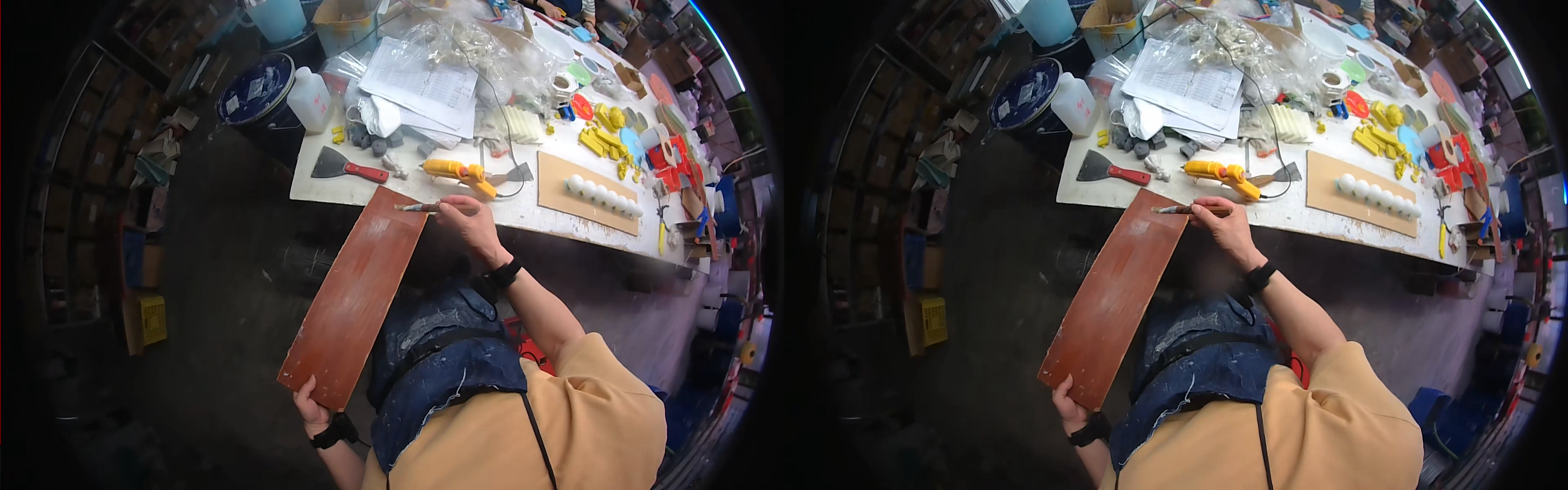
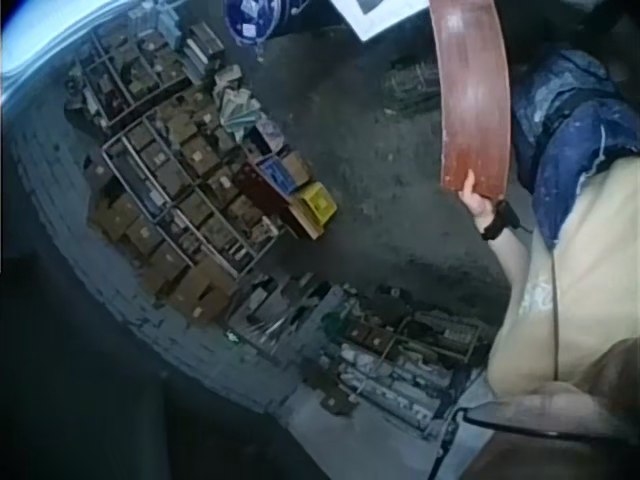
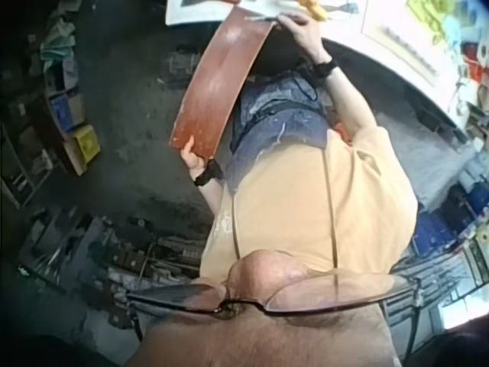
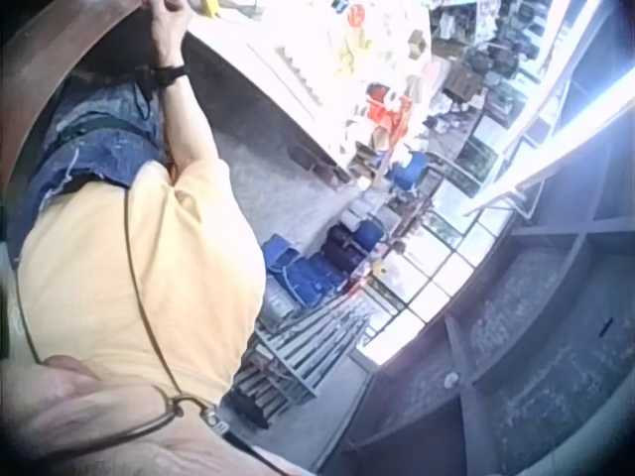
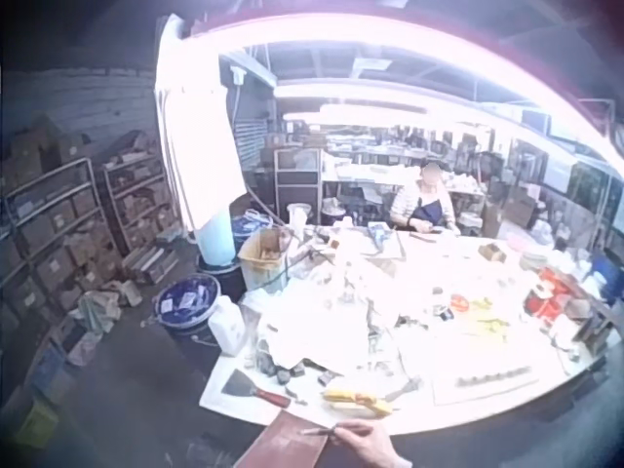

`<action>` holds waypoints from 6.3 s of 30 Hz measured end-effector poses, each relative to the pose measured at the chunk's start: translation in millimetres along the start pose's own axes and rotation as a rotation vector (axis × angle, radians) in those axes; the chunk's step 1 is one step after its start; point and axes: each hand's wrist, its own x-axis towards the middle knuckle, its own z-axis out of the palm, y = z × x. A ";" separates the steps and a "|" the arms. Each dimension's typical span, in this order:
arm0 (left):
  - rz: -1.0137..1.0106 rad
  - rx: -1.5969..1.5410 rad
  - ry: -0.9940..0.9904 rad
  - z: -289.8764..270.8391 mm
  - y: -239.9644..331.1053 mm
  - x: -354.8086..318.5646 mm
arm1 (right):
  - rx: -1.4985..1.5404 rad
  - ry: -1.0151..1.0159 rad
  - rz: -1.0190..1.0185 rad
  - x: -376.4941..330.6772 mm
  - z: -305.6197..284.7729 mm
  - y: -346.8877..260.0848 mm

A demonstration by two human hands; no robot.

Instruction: Applying a liquid coating to a curved plastic board using a brush and then trimming a cardboard piece with a utility knife.

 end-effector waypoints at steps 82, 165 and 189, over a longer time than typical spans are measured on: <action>0.023 -0.166 0.240 25.4 11.2 10.7 | -0.471 -0.956 -0.438 -113.9 134.4 -5.2; 0.088 -0.199 0.251 40.1 5.6 4.1 | -0.596 -0.605 -0.261 -70.2 16.6 -8.4; 0.101 -0.202 0.246 50.8 10.3 -0.8 | -0.326 -0.988 -0.240 -116.2 77.0 -18.1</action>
